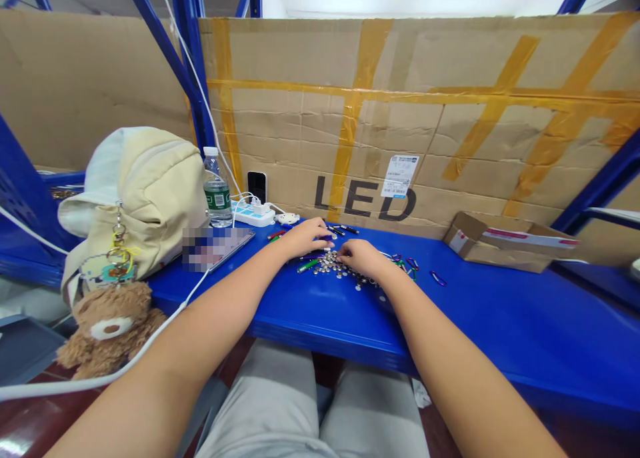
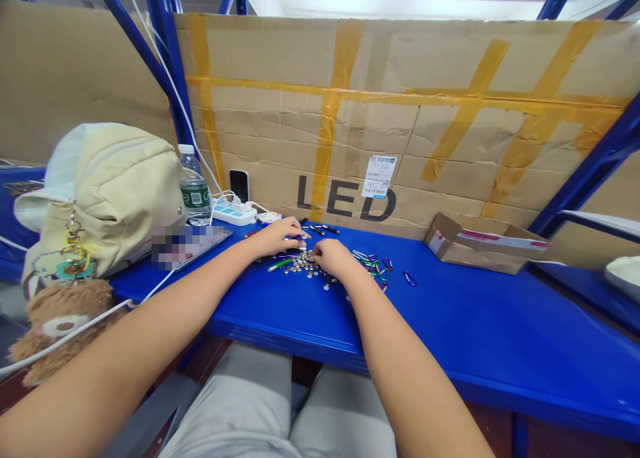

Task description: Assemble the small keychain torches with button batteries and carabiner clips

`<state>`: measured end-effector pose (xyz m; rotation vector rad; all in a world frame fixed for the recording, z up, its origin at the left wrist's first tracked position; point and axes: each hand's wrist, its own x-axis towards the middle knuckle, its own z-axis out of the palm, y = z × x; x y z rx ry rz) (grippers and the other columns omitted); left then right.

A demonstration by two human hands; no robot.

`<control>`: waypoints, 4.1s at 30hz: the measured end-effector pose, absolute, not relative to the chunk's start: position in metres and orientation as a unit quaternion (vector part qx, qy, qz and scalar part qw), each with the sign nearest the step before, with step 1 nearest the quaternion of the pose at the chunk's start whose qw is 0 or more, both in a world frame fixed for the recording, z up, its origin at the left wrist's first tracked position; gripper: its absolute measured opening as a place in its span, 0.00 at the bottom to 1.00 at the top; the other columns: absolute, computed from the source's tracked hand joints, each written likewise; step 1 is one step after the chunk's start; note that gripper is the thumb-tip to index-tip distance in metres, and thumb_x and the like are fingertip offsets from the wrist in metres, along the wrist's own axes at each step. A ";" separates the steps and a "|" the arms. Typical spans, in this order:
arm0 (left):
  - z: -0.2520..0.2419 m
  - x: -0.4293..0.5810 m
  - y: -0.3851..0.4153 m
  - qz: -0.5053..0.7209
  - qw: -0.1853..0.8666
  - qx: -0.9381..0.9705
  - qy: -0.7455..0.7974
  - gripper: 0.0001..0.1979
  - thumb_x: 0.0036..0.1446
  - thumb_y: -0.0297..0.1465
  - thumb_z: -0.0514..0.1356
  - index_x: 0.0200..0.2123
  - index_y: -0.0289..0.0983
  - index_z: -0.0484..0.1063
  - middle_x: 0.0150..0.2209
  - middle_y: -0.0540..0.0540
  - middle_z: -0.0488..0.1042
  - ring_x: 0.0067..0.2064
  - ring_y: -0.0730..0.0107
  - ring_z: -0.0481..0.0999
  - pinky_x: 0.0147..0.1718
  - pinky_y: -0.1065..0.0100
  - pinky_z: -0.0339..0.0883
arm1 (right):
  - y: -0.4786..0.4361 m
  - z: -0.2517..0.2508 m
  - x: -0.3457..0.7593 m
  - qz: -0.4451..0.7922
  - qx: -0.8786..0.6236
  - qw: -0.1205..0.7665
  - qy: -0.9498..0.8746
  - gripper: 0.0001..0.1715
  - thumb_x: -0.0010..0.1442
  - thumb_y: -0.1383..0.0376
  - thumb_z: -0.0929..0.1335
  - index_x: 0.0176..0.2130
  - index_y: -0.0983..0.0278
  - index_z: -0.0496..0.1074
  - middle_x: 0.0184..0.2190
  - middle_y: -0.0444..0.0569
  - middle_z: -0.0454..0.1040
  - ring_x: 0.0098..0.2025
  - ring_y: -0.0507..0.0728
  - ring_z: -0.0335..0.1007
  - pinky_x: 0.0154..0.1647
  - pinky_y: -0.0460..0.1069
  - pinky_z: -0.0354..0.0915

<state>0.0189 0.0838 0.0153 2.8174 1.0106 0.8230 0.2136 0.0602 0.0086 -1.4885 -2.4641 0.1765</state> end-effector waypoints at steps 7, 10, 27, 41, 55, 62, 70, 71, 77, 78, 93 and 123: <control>0.011 0.015 0.091 0.179 -0.012 0.913 0.366 0.13 0.56 0.38 0.57 0.32 0.34 0.75 0.31 0.45 0.68 0.37 0.65 0.67 0.37 0.68 0.58 | 0.056 0.017 0.217 0.119 -0.492 0.240 -0.828 0.08 0.56 0.66 0.64 0.31 0.65 0.73 0.33 0.48 0.76 0.35 0.53 0.69 0.35 0.45 0.61; 0.012 0.017 0.089 0.170 0.005 0.909 0.380 0.15 0.53 0.41 0.58 0.27 0.34 0.71 0.27 0.48 0.67 0.30 0.69 0.65 0.29 0.71 0.54 | 0.053 0.022 0.217 0.146 -0.472 0.316 -0.810 0.10 0.57 0.63 0.64 0.33 0.65 0.72 0.34 0.48 0.75 0.35 0.53 0.69 0.36 0.46 0.62; 0.013 0.021 0.083 0.192 0.050 0.907 0.370 0.19 0.54 0.45 0.55 0.25 0.34 0.67 0.24 0.50 0.66 0.27 0.71 0.63 0.27 0.71 0.51 | 0.058 0.017 0.218 0.026 -0.452 0.336 -0.826 0.08 0.57 0.67 0.64 0.36 0.64 0.72 0.36 0.49 0.74 0.37 0.54 0.68 0.39 0.47 0.61; 0.010 0.019 0.088 0.195 0.006 0.916 0.350 0.14 0.54 0.40 0.57 0.30 0.34 0.72 0.28 0.47 0.69 0.31 0.68 0.67 0.30 0.71 0.56 | 0.073 0.004 0.216 0.032 -0.545 0.144 -0.826 0.07 0.53 0.66 0.67 0.32 0.61 0.76 0.36 0.48 0.77 0.40 0.56 0.71 0.42 0.47 0.62; 0.013 0.019 0.085 0.179 0.002 0.921 0.347 0.15 0.55 0.41 0.56 0.26 0.35 0.69 0.27 0.47 0.69 0.29 0.69 0.66 0.28 0.70 0.53 | 0.068 0.008 0.215 0.087 -0.516 0.168 -0.836 0.09 0.52 0.67 0.66 0.34 0.63 0.75 0.37 0.48 0.77 0.38 0.55 0.71 0.39 0.45 0.62; 0.015 0.020 0.081 0.162 -0.015 0.920 0.357 0.14 0.56 0.40 0.56 0.27 0.34 0.69 0.29 0.46 0.70 0.31 0.68 0.67 0.28 0.71 0.53 | 0.062 0.009 0.214 0.073 -0.518 0.131 -0.842 0.09 0.52 0.63 0.66 0.31 0.62 0.76 0.34 0.48 0.78 0.35 0.55 0.71 0.37 0.45 0.62; 0.015 0.020 0.080 0.149 -0.010 0.921 0.360 0.13 0.56 0.39 0.56 0.29 0.34 0.70 0.31 0.46 0.71 0.32 0.68 0.67 0.29 0.71 0.54 | 0.060 0.012 0.211 0.092 -0.536 0.109 -0.832 0.09 0.51 0.64 0.67 0.30 0.63 0.77 0.31 0.49 0.78 0.33 0.55 0.71 0.34 0.46 0.62; 0.015 0.020 0.080 0.148 -0.009 0.921 0.360 0.13 0.56 0.39 0.56 0.29 0.34 0.70 0.31 0.46 0.71 0.32 0.68 0.67 0.29 0.71 0.54 | 0.060 0.012 0.211 0.091 -0.542 0.108 -0.829 0.09 0.51 0.64 0.67 0.30 0.63 0.77 0.31 0.49 0.78 0.33 0.55 0.71 0.34 0.45 0.62; 0.016 0.021 0.078 0.147 -0.010 0.921 0.360 0.15 0.56 0.40 0.55 0.28 0.34 0.69 0.30 0.46 0.70 0.31 0.69 0.67 0.29 0.71 0.54 | 0.058 0.016 0.213 0.071 -0.564 0.111 -0.816 0.09 0.52 0.63 0.67 0.31 0.63 0.77 0.33 0.50 0.77 0.35 0.55 0.71 0.36 0.44 0.62; 0.016 0.021 0.078 0.146 -0.011 0.921 0.360 0.15 0.57 0.41 0.54 0.28 0.34 0.68 0.30 0.46 0.70 0.31 0.69 0.67 0.29 0.71 0.54 | 0.058 0.016 0.213 0.070 -0.563 0.111 -0.816 0.09 0.52 0.62 0.67 0.31 0.63 0.77 0.33 0.49 0.77 0.35 0.55 0.71 0.37 0.44 0.62; 0.016 0.021 0.079 0.143 0.002 0.923 0.357 0.15 0.57 0.40 0.54 0.28 0.34 0.69 0.29 0.47 0.71 0.30 0.70 0.66 0.28 0.71 0.53 | 0.059 0.019 0.209 0.036 -0.531 0.218 -0.818 0.09 0.51 0.63 0.66 0.29 0.63 0.75 0.34 0.49 0.75 0.36 0.55 0.68 0.35 0.46 0.60; 0.016 0.022 0.079 0.176 0.067 0.902 0.389 0.17 0.56 0.42 0.53 0.31 0.34 0.71 0.31 0.46 0.73 0.31 0.68 0.69 0.30 0.70 0.57 | 0.057 0.024 0.226 0.075 -0.451 0.366 -0.811 0.16 0.56 0.65 0.62 0.45 0.65 0.71 0.32 0.48 0.74 0.31 0.52 0.66 0.33 0.47 0.62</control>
